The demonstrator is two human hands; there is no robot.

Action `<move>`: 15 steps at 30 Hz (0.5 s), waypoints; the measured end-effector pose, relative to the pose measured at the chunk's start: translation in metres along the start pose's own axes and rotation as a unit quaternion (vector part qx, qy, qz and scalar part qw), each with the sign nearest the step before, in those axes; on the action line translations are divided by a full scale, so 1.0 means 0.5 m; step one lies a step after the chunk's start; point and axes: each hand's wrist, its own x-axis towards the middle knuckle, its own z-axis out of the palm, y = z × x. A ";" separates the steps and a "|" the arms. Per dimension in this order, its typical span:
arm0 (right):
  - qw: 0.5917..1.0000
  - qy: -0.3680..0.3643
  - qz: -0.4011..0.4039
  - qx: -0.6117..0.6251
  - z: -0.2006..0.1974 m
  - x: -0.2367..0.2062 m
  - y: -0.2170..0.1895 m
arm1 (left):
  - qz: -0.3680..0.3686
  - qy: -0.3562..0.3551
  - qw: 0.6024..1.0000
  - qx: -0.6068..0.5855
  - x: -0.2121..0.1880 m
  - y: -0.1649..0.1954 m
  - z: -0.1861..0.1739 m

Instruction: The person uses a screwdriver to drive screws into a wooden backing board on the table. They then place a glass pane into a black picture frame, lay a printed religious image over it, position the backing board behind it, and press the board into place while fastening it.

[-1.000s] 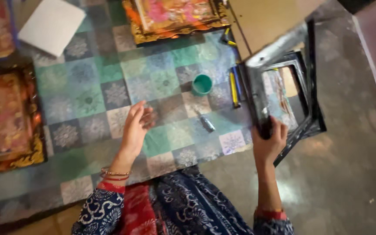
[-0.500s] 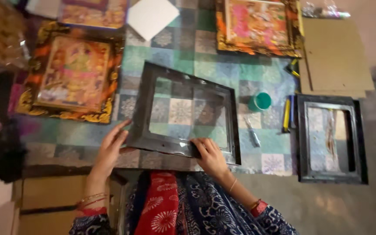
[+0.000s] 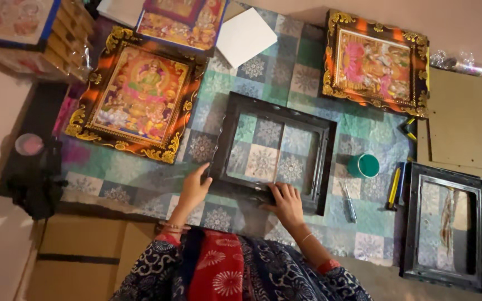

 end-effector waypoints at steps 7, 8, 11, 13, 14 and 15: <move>0.996 0.047 0.035 0.062 -0.044 0.074 -0.035 | 0.169 0.143 0.974 0.049 0.049 0.076 -0.044; 0.995 0.053 0.048 0.073 -0.054 0.097 -0.038 | 0.211 0.179 0.961 0.028 0.070 0.092 -0.062; 0.987 0.070 0.084 0.119 -0.082 0.170 -0.048 | 0.102 0.153 0.950 -0.254 0.180 0.147 -0.142; 0.979 0.081 0.103 0.159 -0.094 0.217 -0.054 | 0.108 0.229 0.917 -0.307 0.283 0.182 -0.217; 0.975 0.087 0.104 0.176 -0.096 0.235 -0.059 | 0.148 0.285 0.888 -0.329 0.337 0.196 -0.262; 0.971 0.092 0.104 0.192 -0.096 0.246 -0.065 | 0.117 0.296 0.875 -0.364 0.384 0.204 -0.303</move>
